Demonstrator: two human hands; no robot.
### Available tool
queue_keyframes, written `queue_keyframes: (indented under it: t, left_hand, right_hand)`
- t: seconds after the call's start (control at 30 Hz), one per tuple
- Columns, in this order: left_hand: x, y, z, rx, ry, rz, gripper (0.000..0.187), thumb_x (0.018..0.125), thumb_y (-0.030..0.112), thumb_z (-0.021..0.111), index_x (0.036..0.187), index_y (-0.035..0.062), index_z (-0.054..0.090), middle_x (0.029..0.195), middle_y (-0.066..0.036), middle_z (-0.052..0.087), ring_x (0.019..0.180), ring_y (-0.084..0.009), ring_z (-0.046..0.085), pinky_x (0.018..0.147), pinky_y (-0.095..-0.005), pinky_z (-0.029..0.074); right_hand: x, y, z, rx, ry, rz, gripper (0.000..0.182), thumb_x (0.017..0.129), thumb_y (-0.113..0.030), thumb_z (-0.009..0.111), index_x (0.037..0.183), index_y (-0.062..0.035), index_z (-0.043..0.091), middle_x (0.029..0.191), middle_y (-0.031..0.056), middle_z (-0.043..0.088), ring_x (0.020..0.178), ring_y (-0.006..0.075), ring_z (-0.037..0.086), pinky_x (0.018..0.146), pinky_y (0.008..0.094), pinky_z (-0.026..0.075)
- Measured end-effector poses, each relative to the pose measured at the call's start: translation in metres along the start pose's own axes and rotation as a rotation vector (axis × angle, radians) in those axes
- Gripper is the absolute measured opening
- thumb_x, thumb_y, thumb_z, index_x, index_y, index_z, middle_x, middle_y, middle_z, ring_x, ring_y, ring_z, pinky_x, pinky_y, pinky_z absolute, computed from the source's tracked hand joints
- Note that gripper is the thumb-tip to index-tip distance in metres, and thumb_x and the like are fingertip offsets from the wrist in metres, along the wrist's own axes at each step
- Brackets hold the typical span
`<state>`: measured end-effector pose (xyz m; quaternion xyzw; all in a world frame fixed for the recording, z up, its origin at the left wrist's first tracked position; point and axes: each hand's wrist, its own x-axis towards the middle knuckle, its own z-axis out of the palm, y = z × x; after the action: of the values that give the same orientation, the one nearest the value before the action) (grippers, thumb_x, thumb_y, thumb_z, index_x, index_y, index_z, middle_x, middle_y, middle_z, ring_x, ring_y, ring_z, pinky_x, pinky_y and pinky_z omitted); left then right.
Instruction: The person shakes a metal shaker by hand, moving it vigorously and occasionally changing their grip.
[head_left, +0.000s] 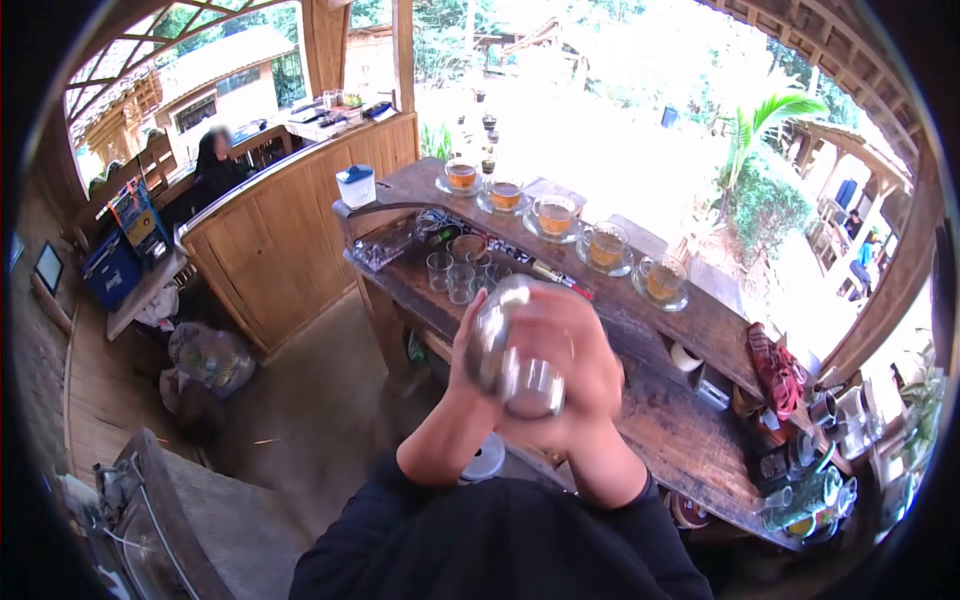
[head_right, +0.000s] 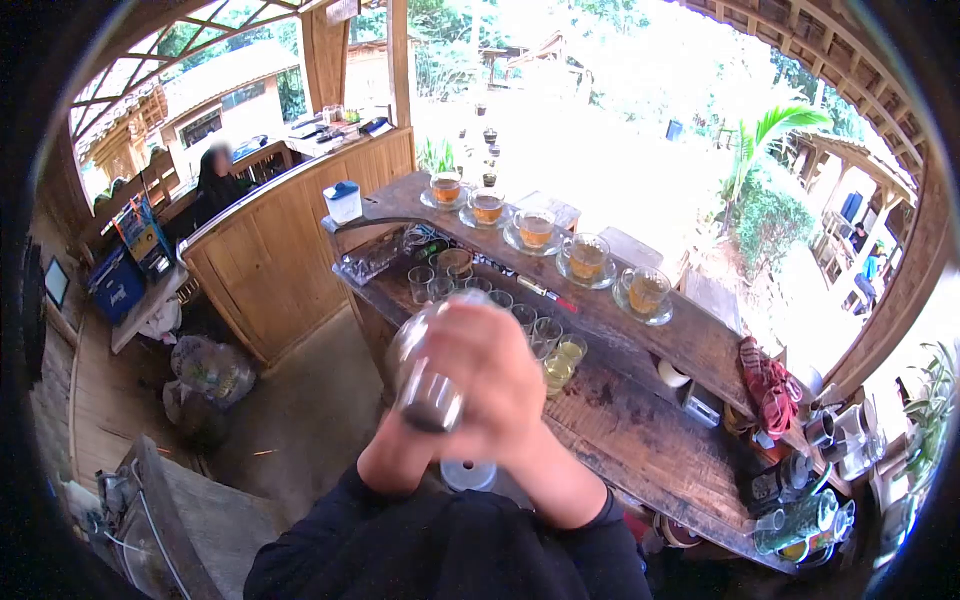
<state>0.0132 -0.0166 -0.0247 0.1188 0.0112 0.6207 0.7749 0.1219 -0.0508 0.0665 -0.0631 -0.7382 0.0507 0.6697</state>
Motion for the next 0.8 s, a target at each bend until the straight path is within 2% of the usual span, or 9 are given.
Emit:
queue_keyframes:
  t: [0.13,0.2,0.33,0.47,0.5,0.57,0.6,0.73,0.8]
  left_hand:
    - [-0.019,-0.006,0.037,-0.122,-0.81,-0.131,0.082,0.087,0.06,0.051,0.142,0.0049,0.026,0.137,-0.02,0.037,0.119,-0.0388,0.047,0.089,-0.0541,0.051]
    - [-0.014,-0.007,0.031,-0.094,-0.759,-0.116,0.081,0.085,0.056,0.057,0.141,0.005,0.03,0.13,-0.016,0.043,0.12,-0.0326,0.047,0.09,-0.0475,0.051]
    - [-0.003,-0.045,0.038,-0.741,-0.376,0.065,0.047,0.09,0.049,0.055,0.109,0.0068,0.061,0.093,-0.012,0.063,0.087,-0.024,0.061,0.081,-0.0399,0.052]
    - [-0.006,-0.002,0.028,-0.53,-0.512,-0.517,0.063,0.092,0.056,0.043,0.126,0.0037,0.048,0.115,-0.014,0.057,0.107,-0.0251,0.057,0.09,-0.0388,0.05]
    - [-0.015,-0.005,0.049,-0.133,-0.349,-0.274,0.075,0.089,0.062,0.044,0.133,0.0008,0.041,0.12,-0.018,0.054,0.11,-0.0287,0.055,0.089,-0.0422,0.051]
    - [-0.019,-0.015,0.049,-0.052,-0.68,-0.096,0.087,0.082,0.066,0.052,0.141,0.005,0.029,0.131,-0.02,0.043,0.11,-0.036,0.054,0.089,-0.05,0.05]
    - [-0.013,-0.02,0.043,-0.032,-0.902,0.004,0.091,0.081,0.066,0.055,0.143,0.0071,0.026,0.134,-0.021,0.039,0.111,-0.038,0.053,0.09,-0.0528,0.049]
    - [-0.002,-0.003,0.025,-0.491,-0.524,-0.378,0.069,0.09,0.056,0.047,0.136,0.0048,0.038,0.128,-0.018,0.047,0.112,-0.0307,0.054,0.092,-0.0457,0.049]
    - [0.02,-0.012,-0.004,-0.239,-0.203,0.061,0.061,0.092,0.054,0.041,0.126,0.0038,0.05,0.116,-0.017,0.058,0.112,-0.0267,0.055,0.097,-0.0426,0.045]
  right_hand:
    - [-0.002,-0.035,-0.013,0.117,-0.012,-0.702,0.019,0.07,-0.013,0.07,0.087,-0.0208,0.066,0.097,-0.0041,0.066,0.1,0.0208,0.064,0.092,0.0383,0.042]
    - [-0.004,-0.017,-0.006,0.132,0.056,-0.786,0.017,0.07,-0.011,0.069,0.084,-0.0188,0.065,0.095,-0.0016,0.066,0.099,0.0227,0.064,0.088,0.0402,0.046]
    - [-0.026,0.025,0.006,0.021,-0.141,0.34,0.061,0.057,-0.043,0.08,0.102,-0.0042,0.064,0.115,0.0163,0.059,0.112,0.0388,0.053,0.095,0.0528,0.041]
    - [0.001,-0.017,-0.025,-0.083,-0.179,-0.128,0.04,0.058,-0.019,0.08,0.095,-0.014,0.066,0.099,0.0097,0.065,0.094,0.0349,0.061,0.072,0.0421,0.05]
    - [0.007,-0.031,-0.027,-0.018,-0.156,-0.308,0.032,0.063,-0.016,0.077,0.093,-0.0185,0.066,0.101,0.0026,0.065,0.096,0.0284,0.063,0.076,0.0404,0.049]
    - [-0.002,-0.043,-0.01,0.124,0.166,-0.637,0.021,0.073,-0.01,0.071,0.088,-0.0228,0.064,0.094,-0.0086,0.063,0.096,0.0184,0.066,0.084,0.0394,0.046]
    - [-0.001,-0.039,-0.017,0.124,0.168,-0.641,0.021,0.073,-0.01,0.071,0.088,-0.0228,0.064,0.094,-0.0086,0.063,0.096,0.0184,0.066,0.084,0.0394,0.046]
    - [-0.005,0.002,-0.021,-0.042,-0.185,-0.22,0.029,0.065,-0.019,0.075,0.092,-0.0164,0.064,0.096,0.0072,0.064,0.094,0.0292,0.063,0.075,0.043,0.049]
    - [-0.012,0.029,0.004,-0.075,0.005,0.169,0.045,0.056,-0.022,0.076,0.097,-0.0082,0.066,0.105,0.0157,0.061,0.098,0.0342,0.059,0.08,0.0408,0.049]
